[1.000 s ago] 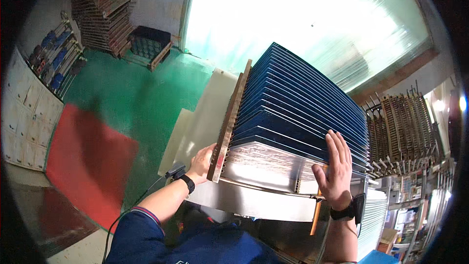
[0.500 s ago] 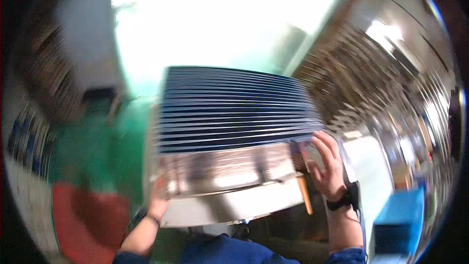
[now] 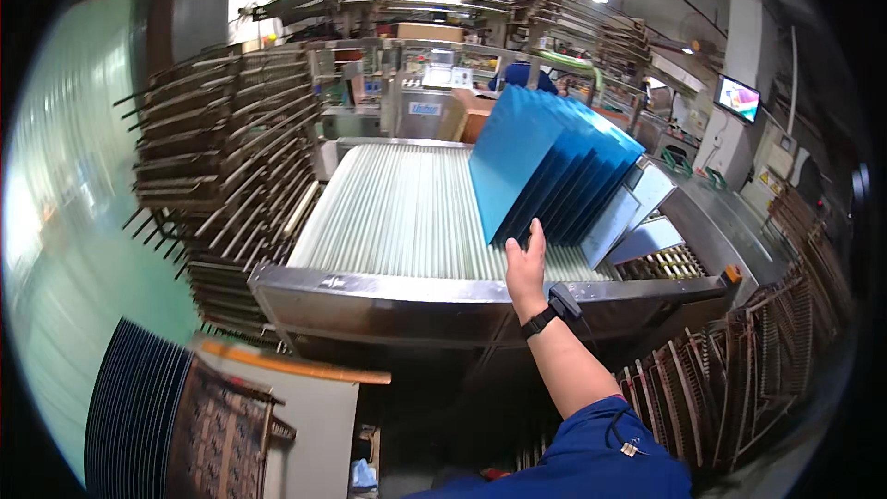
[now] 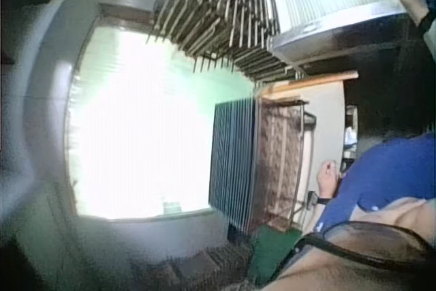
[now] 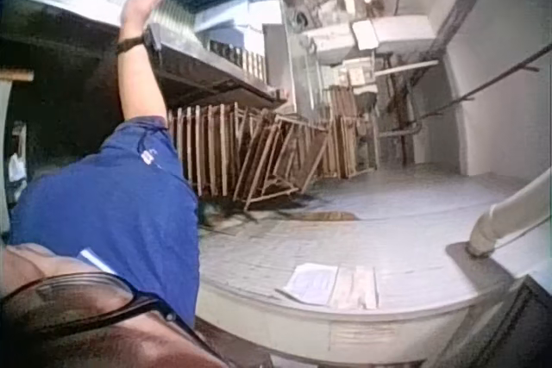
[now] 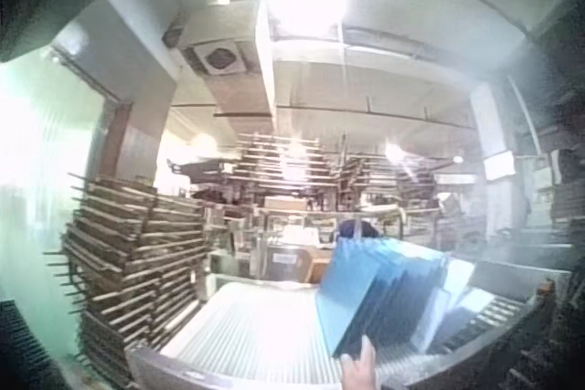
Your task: Sorting printed circuit panels into vertical and slotted racks and updating production logs.
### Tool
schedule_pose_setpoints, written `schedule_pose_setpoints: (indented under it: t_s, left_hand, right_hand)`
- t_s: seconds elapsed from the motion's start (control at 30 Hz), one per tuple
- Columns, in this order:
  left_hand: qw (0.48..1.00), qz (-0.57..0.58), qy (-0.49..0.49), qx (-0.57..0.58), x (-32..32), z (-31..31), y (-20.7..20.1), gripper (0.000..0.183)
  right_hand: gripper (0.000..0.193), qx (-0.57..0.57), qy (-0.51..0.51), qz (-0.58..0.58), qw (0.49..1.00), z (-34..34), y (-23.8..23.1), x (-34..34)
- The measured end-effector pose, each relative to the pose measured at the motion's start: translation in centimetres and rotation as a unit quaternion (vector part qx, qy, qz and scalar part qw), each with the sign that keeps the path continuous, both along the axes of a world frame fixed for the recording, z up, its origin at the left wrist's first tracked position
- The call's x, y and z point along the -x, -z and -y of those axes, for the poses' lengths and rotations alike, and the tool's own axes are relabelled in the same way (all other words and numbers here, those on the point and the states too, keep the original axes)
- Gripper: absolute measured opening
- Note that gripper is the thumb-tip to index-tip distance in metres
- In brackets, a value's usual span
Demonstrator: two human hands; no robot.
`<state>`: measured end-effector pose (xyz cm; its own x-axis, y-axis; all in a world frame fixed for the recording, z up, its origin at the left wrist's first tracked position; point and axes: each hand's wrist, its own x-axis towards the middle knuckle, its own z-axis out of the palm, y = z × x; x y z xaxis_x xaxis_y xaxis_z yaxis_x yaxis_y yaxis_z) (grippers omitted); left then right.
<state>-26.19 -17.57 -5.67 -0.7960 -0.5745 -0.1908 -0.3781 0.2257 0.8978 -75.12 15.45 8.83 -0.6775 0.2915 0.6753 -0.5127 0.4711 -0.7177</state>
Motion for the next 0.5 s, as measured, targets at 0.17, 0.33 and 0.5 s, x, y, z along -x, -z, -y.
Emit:
schedule_pose_setpoints:
  t_s: [0.17, 0.33, 0.5]
  left_hand:
    - [0.998, -0.054, 0.001, 0.03, 7.8, -0.2, -2.5, 0.016]
    - [0.995, -0.054, 0.054, 0.058, 15.1, -2.2, -3.3, 0.014]
    - [0.985, -0.137, 0.082, 0.059, 22.5, -5.7, -6.9, 0.011]
  right_hand:
    - [0.064, -0.063, 0.021, -0.068, 0.995, -3.7, -4.2, 3.6]
    - [0.066, -0.083, 0.056, -0.111, 0.989, -3.6, -6.6, 8.6]
    - [0.056, -0.046, 0.064, -0.108, 0.991, -3.3, -5.7, 12.8]
